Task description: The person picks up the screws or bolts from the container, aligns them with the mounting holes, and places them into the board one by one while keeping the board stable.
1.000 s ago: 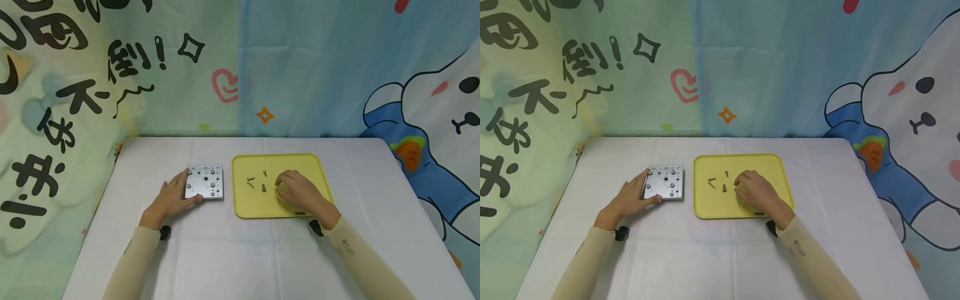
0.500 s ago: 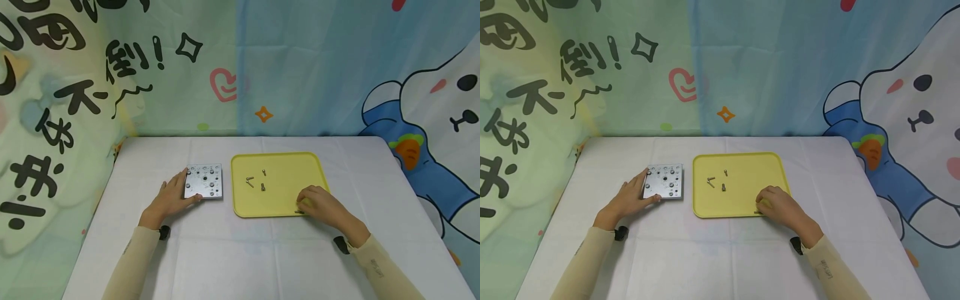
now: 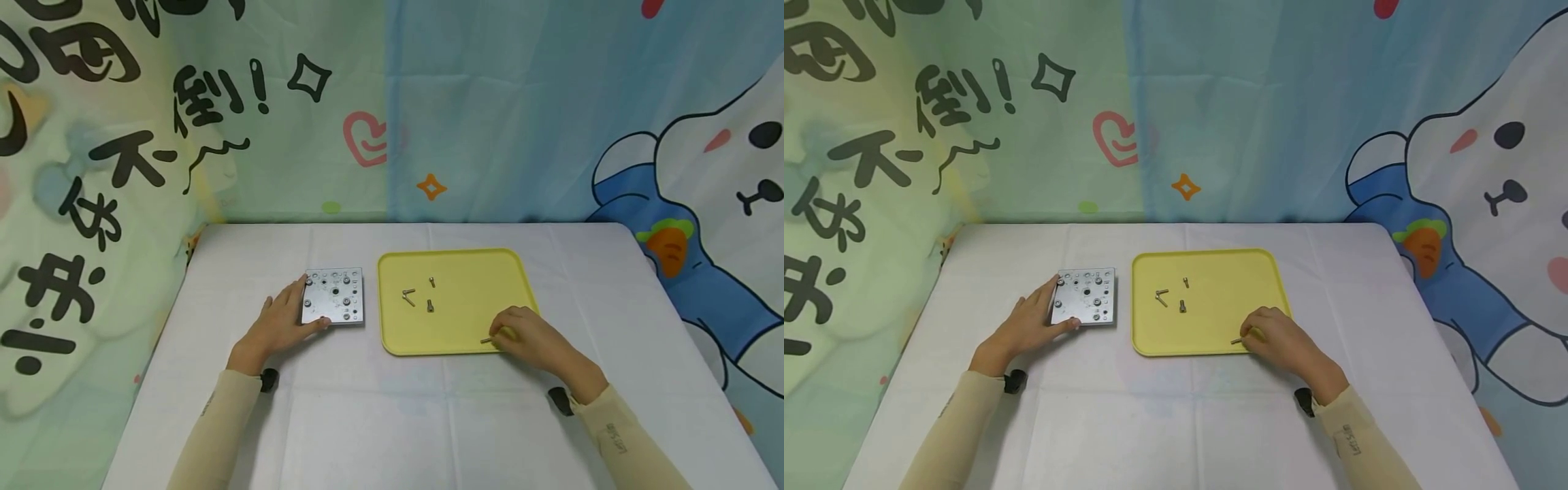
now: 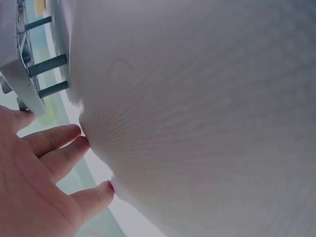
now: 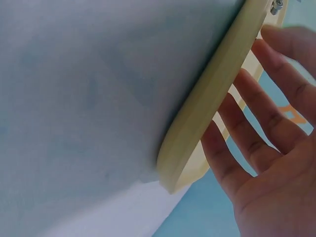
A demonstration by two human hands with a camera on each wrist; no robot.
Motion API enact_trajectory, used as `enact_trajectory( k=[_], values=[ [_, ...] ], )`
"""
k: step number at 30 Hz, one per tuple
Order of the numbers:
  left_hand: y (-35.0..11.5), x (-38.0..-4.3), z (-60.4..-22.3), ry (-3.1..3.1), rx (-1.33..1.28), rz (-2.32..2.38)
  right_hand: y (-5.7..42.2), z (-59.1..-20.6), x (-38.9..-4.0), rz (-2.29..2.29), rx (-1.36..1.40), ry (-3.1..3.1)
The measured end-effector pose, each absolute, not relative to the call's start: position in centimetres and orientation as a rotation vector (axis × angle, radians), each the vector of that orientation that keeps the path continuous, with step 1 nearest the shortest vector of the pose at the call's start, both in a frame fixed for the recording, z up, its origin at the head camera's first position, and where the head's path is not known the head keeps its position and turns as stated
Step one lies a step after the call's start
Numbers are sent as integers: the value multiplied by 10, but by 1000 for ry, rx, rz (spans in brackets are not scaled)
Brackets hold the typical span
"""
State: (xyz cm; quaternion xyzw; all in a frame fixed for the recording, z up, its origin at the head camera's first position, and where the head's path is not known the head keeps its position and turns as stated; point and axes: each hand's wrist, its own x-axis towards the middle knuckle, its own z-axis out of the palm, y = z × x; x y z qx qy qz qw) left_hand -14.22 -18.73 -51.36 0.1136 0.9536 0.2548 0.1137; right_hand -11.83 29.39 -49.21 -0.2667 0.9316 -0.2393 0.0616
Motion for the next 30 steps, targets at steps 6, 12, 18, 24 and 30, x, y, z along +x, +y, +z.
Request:
enact_trajectory(
  k=[6,12,18,24,30],
  values=[
    [-186,-142,-511,2785,323,754,292,-493,-116,-675,-846,2861],
    [-186,-142,-510,2781,323,769,288,-498,-117,-626,-892,2932],
    [-186,-143,-513,2792,329,757,283,-500,-120,-601,-909,2940],
    [-186,-142,-511,2784,330,770,275,-497,-125,-582,-910,2942],
    [-186,-142,-510,2784,329,762,257,-488,-134,-578,-986,2986]
  ],
)
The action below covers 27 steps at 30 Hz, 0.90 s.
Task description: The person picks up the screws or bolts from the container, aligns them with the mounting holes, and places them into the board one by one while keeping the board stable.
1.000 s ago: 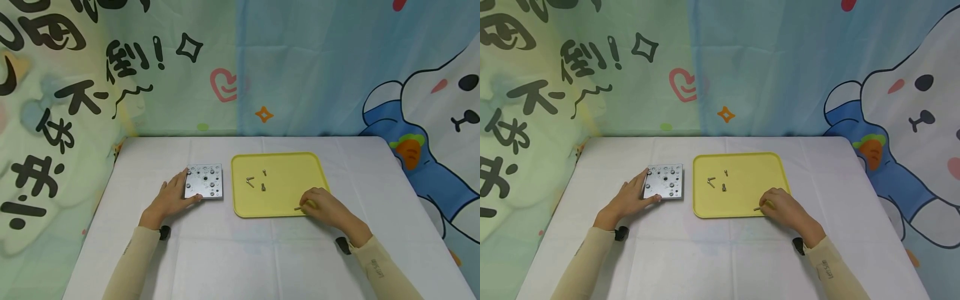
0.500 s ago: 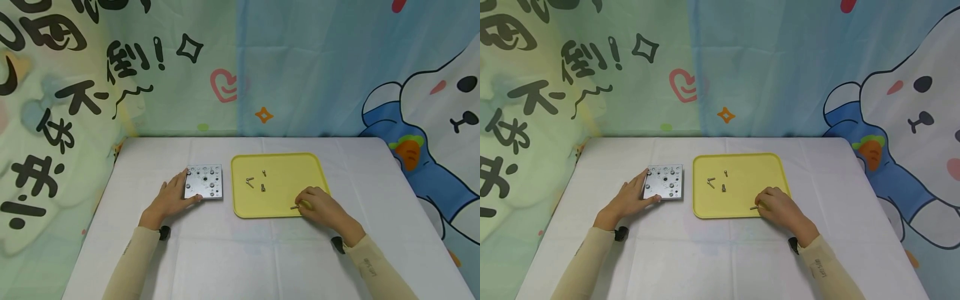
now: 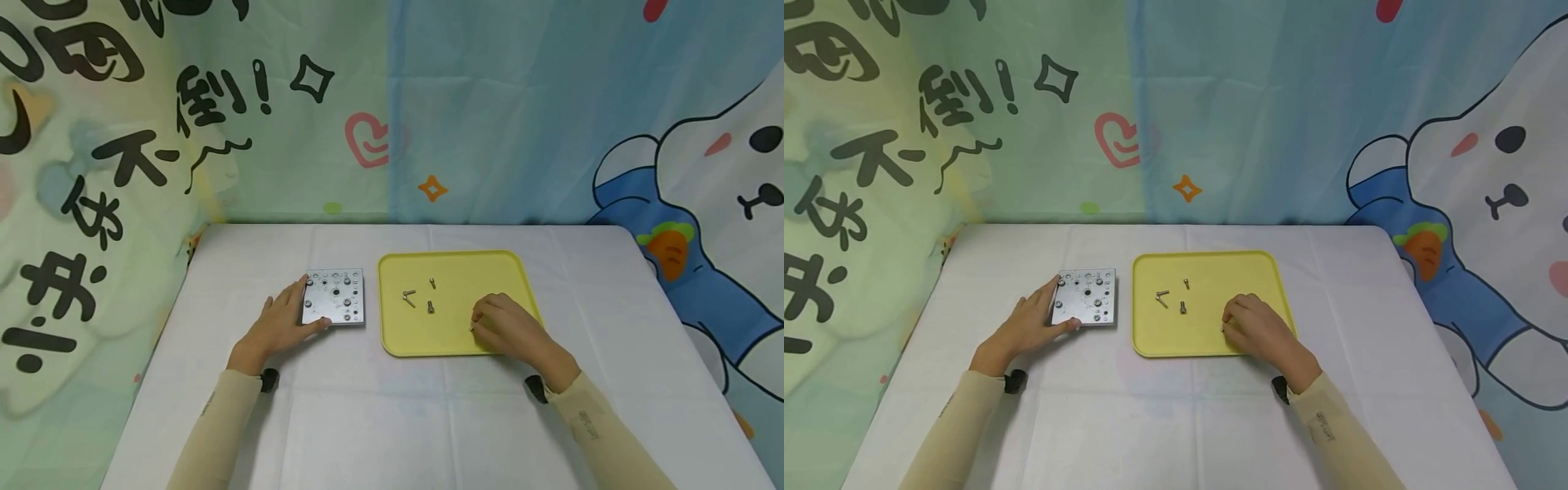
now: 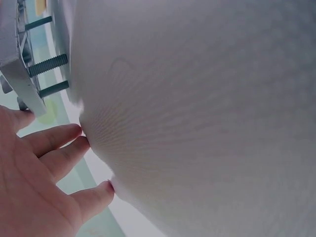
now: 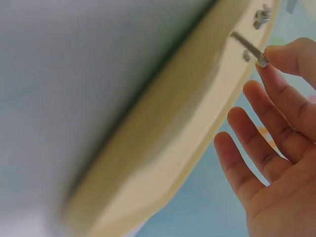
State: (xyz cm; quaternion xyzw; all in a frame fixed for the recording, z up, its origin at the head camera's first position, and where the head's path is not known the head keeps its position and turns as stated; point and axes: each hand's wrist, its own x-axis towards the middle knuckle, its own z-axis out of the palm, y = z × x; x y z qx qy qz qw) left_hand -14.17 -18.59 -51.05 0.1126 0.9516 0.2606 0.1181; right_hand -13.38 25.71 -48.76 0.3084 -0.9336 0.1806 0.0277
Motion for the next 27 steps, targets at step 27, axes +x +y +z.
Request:
enact_trajectory(
  k=[27],
  values=[
    [-189,-144,-515,2790,337,763,132,-464,-183,596,1291,-2652]
  ],
)
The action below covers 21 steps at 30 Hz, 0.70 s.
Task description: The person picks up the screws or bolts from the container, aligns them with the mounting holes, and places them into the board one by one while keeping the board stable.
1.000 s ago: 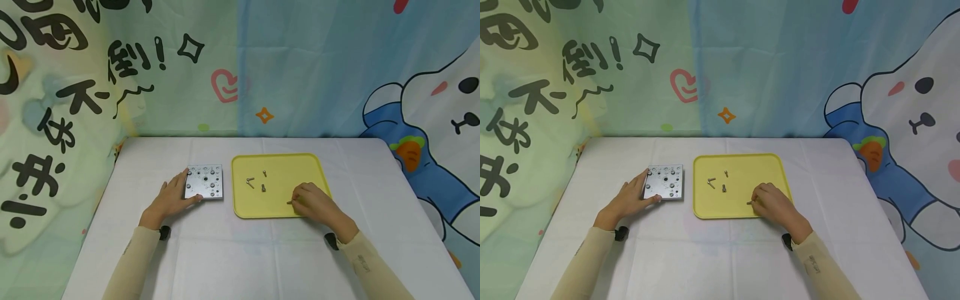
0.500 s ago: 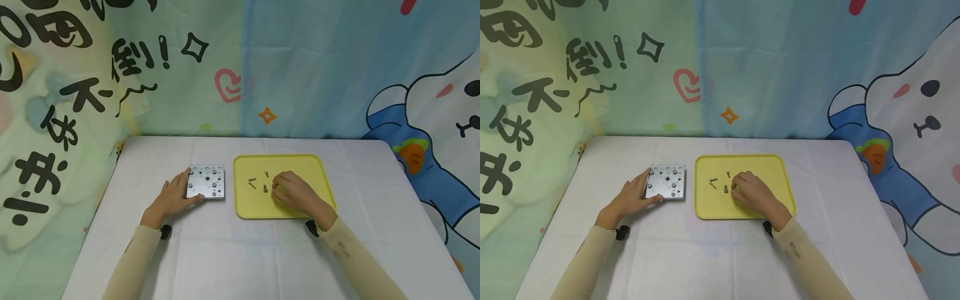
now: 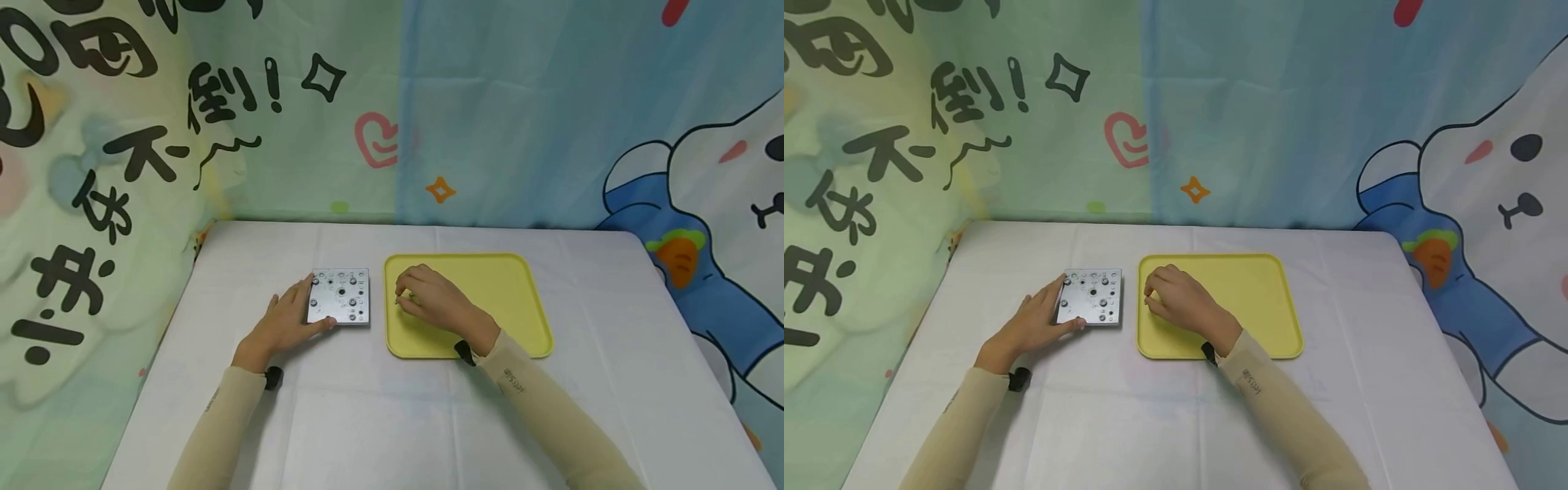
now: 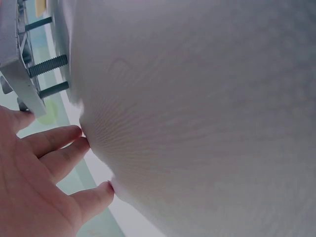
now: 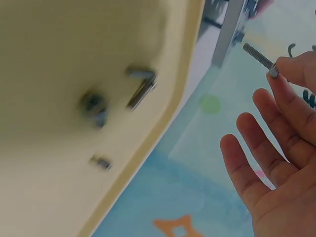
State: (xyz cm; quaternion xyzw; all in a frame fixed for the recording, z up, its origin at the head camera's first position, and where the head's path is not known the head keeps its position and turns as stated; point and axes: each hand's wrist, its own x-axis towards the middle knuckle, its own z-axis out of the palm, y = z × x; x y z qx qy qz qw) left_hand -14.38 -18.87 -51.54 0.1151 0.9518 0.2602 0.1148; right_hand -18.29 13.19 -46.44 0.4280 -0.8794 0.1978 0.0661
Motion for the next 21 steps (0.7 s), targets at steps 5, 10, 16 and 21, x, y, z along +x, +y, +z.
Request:
enact_trajectory(
  k=[5,10,16,21],
  values=[
    [-188,-145,-515,2795,334,752,108,-465,-186,597,1358,-2618],
    [-188,-146,-516,2798,334,739,91,-465,-186,596,1395,-2641],
    [-188,-146,-516,2800,330,749,78,-468,-185,582,1441,-2608],
    [-189,-146,-517,2800,325,749,74,-473,-185,541,1456,-2577]
  ],
)
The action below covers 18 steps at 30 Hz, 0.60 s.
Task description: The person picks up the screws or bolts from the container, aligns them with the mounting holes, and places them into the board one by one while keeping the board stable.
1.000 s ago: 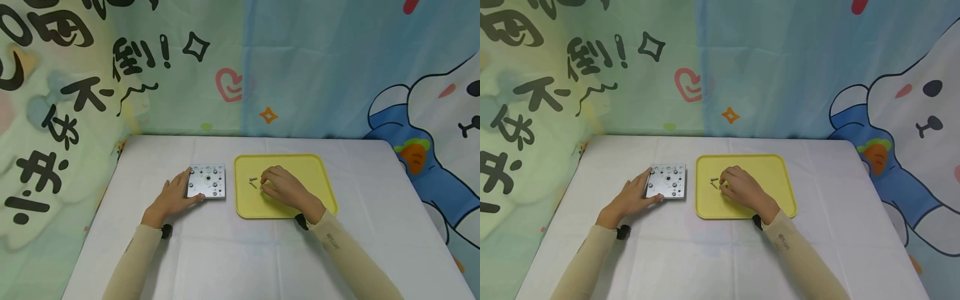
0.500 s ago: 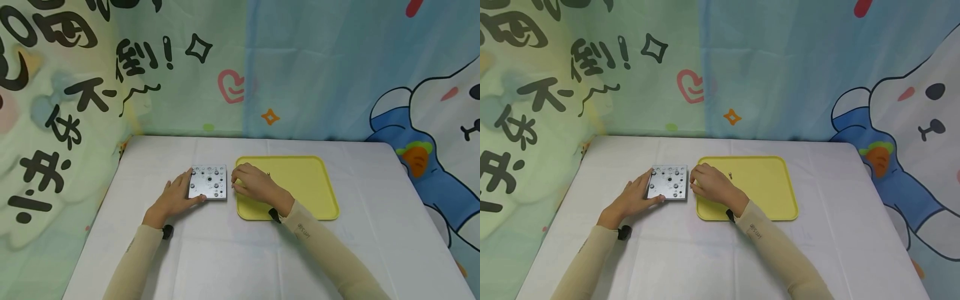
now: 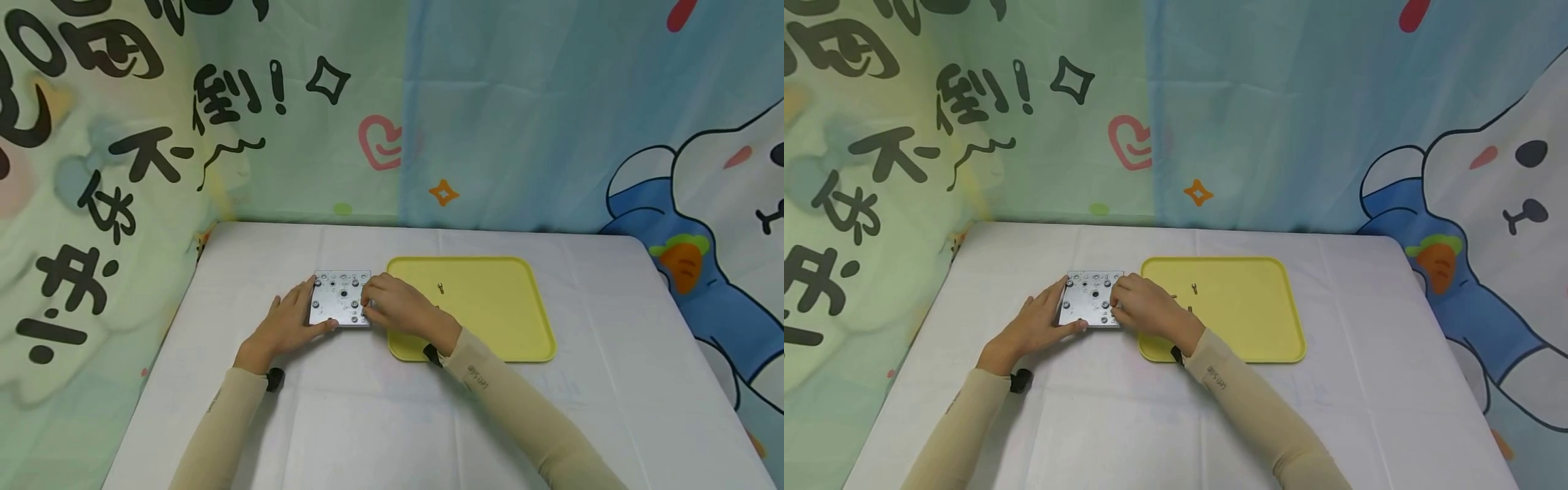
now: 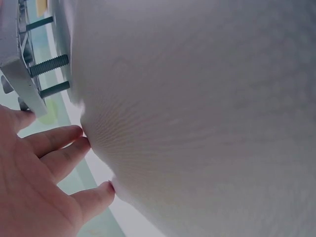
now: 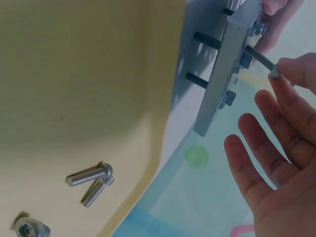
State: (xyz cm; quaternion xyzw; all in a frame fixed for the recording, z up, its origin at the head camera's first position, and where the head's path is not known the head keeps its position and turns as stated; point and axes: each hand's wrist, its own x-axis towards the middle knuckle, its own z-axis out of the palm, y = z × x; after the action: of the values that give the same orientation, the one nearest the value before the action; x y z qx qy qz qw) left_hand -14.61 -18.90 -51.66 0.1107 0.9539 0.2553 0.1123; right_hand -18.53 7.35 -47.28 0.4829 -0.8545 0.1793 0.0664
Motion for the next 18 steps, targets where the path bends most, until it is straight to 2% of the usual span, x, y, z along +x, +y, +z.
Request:
enact_trajectory(
  k=[11,18],
  values=[
    [-189,-145,-516,2792,322,758,74,-475,-184,501,1435,-2668],
    [-189,-145,-516,2795,326,755,99,-470,-189,572,1320,-2734]
  ],
)
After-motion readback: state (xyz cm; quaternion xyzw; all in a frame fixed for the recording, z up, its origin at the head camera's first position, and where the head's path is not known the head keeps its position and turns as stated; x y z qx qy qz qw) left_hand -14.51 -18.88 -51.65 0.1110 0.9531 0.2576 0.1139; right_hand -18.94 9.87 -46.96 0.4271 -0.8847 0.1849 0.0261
